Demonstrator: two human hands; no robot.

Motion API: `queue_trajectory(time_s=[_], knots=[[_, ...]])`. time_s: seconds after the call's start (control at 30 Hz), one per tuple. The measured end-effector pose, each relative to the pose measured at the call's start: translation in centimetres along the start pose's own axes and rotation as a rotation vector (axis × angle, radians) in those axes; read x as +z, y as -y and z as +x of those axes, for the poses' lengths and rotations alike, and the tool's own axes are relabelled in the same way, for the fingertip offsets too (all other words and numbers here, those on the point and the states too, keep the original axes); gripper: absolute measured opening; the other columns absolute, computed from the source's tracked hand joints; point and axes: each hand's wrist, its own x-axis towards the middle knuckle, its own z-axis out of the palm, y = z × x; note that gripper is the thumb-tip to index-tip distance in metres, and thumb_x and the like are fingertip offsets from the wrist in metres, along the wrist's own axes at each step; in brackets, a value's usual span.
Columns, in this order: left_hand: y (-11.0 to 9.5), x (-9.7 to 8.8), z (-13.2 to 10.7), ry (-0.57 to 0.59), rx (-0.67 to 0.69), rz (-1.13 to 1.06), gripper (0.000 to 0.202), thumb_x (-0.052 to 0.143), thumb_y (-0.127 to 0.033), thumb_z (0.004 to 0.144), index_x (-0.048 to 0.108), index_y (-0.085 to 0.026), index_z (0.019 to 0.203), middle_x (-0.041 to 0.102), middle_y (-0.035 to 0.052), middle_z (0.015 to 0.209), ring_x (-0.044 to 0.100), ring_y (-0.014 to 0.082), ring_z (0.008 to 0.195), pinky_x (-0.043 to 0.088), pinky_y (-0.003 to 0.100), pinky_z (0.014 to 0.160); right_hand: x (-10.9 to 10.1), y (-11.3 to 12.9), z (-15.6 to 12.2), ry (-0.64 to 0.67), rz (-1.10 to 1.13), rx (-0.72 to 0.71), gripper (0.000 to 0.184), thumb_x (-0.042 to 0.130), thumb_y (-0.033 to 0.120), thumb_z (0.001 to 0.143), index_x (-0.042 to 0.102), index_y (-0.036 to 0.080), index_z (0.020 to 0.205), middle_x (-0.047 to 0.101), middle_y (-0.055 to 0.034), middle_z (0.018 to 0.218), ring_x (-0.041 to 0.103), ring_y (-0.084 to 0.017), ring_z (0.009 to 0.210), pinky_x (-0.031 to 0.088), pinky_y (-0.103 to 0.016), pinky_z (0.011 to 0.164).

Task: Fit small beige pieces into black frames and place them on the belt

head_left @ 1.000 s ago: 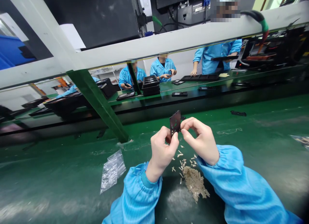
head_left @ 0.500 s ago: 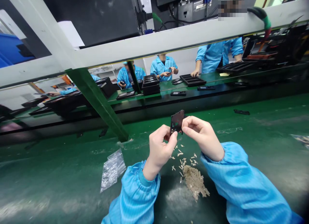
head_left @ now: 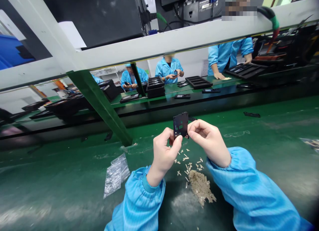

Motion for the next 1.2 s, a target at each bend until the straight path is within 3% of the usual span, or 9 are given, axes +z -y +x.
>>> queue_trajectory(time_s=[0.5, 0.93, 1.2], knots=[[-0.5, -0.1, 0.0, 0.007, -0.009, 0.038, 0.02, 0.055, -0.022, 0.077, 0.043, -0.019, 0.062, 0.043, -0.0058, 0.053, 0.04, 0.0078, 0.049, 0.032, 0.021, 0.049, 0.2, 0.2, -0.1, -0.002, -0.001, 0.004, 0.015, 0.062, 0.023, 0.073, 0.052, 0.018, 0.062, 0.056, 0.0003, 0.064, 0.053, -0.012, 0.06, 0.046, -0.025, 0.057], [-0.3, -0.4, -0.2, 0.049, -0.199, -0.192, 0.026, 0.059, -0.03, 0.077, 0.043, -0.018, 0.062, 0.043, -0.0053, 0.054, 0.04, 0.0083, 0.05, 0.032, 0.021, 0.05, 0.0, 0.6, -0.4, 0.049, 0.016, 0.008, 0.016, 0.062, 0.027, 0.076, 0.052, 0.018, 0.066, 0.056, 0.0001, 0.064, 0.053, -0.013, 0.06, 0.045, -0.026, 0.057], [0.1, -0.4, -0.5, 0.05, -0.226, -0.36, 0.023, 0.063, -0.03, 0.077, 0.049, -0.017, 0.066, 0.045, -0.0049, 0.058, 0.039, 0.0077, 0.051, 0.032, 0.021, 0.05, 0.0, 1.3, -0.8, 0.052, 0.001, 0.02, 0.011, 0.06, 0.022, 0.074, 0.052, 0.018, 0.067, 0.056, -0.0001, 0.064, 0.054, -0.013, 0.06, 0.046, -0.026, 0.057]])
